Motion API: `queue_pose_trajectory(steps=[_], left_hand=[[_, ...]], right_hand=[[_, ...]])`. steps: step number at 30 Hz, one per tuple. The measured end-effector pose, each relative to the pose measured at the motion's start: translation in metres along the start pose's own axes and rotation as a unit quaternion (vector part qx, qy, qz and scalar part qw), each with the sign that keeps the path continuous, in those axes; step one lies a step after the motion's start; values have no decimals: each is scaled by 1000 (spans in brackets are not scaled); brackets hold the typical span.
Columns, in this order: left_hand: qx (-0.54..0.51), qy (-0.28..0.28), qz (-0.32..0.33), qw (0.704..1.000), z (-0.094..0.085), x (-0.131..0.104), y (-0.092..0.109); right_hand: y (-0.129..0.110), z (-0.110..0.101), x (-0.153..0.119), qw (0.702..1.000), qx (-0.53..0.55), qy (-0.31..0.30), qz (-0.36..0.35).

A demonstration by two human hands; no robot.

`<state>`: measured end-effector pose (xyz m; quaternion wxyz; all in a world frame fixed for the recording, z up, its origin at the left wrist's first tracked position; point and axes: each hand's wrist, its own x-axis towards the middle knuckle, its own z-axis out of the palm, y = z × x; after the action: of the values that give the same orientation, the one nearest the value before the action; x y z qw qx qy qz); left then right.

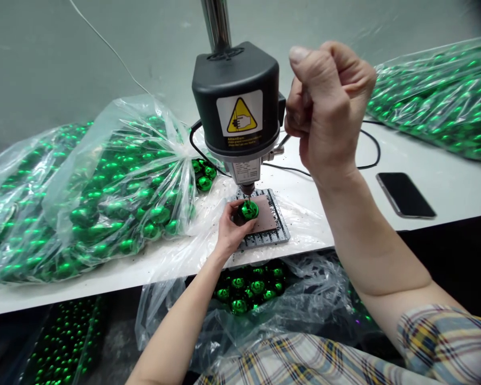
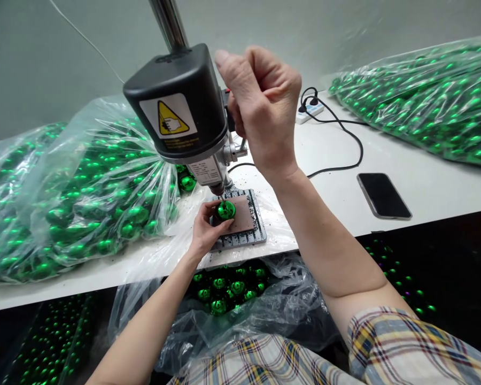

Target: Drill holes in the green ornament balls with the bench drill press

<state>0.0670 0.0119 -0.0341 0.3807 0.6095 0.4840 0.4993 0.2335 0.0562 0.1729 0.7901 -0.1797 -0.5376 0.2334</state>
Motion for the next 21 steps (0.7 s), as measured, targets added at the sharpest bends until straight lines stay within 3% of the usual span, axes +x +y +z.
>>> queue_pose_trajectory(steps=[4, 10, 21], left_hand=[[-4, -5, -23, 1000, -3, 3, -2], [84, -16, 42, 995, -1, 1, 1], [12, -40, -12, 999, -7, 8, -16]], right_hand=[[-1, 0, -1, 1000, -3, -2, 4], [0, 0, -1, 1000, -6, -4, -4], [1, -3, -1, 1000, -13, -8, 9]])
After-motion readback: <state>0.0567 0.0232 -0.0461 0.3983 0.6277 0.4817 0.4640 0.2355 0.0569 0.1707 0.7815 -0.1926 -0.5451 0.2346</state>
